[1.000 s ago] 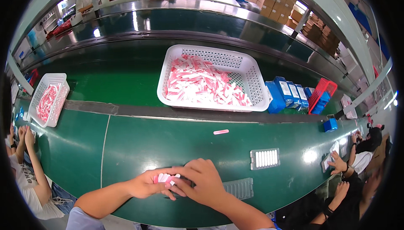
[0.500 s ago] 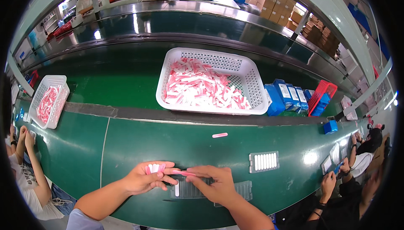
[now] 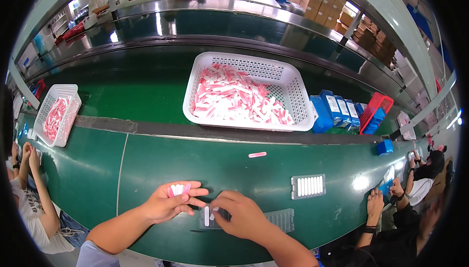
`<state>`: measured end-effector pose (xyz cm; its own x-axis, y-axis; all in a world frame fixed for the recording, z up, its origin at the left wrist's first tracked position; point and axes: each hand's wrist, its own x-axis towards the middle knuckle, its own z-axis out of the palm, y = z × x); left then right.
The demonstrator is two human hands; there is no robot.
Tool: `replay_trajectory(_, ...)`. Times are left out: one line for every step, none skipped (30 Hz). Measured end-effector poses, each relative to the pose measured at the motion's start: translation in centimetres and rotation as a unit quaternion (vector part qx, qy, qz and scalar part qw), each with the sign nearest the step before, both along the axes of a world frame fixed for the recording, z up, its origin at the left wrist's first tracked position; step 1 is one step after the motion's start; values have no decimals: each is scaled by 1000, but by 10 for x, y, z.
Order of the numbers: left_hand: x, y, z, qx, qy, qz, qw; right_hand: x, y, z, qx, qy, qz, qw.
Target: The person assembles small plastic components and metal strips into assembly trays by hand at a factory workstation.
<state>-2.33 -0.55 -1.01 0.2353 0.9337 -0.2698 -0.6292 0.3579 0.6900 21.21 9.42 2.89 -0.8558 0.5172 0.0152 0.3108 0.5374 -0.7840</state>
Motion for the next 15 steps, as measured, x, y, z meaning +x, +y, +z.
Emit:
replay_trajectory(0,0,-1,1,-1,-1,1000,-1,0,-1,70,-22,-12,997)
replay_trajectory(-1,0,-3,4,-8,-1,1000,-1,0,0,71,-22,-11,997)
replay_trajectory(-1,0,-4,8,-15,-2,1000,-2,0,2,94,-16,4,995)
replay_trajectory(-1,0,-4,8,-15,-1,1000,-3,1,3,117,-11,20,993)
replay_trajectory(0,0,-4,4,-8,-1,1000,-2,1,3,118,-11,20,993)
replay_trajectory(0,0,-5,0,-2,-2,1000,-1,2,3,105,-11,27,994)
replay_trajectory(0,0,-4,2,-2,-2,1000,0,3,3,91,-12,34,995)
replay_trajectory(0,-1,-4,4,-3,-1,1000,0,4,2,92,-10,35,995)
replay_trajectory(0,-1,-3,6,-3,0,1000,0,4,2,70,-8,-3,998)
replay_trajectory(0,-1,-2,7,-2,2,1000,0,4,2,47,-5,-41,998)
replay_trajectory(1,-1,0,0,4,2,1000,1,6,1,48,-4,-40,998)
replay_trajectory(1,-1,0,-7,9,2,1000,2,9,0,51,-14,-22,998)
replay_trajectory(0,-1,-1,-5,10,3,1000,2,10,0,55,-23,-4,998)
replay_trajectory(1,-2,-2,-2,10,4,1000,2,10,0,56,-23,-4,998)
replay_trajectory(1,-2,-3,0,11,5,1000,2,8,1,41,-3,-19,999)
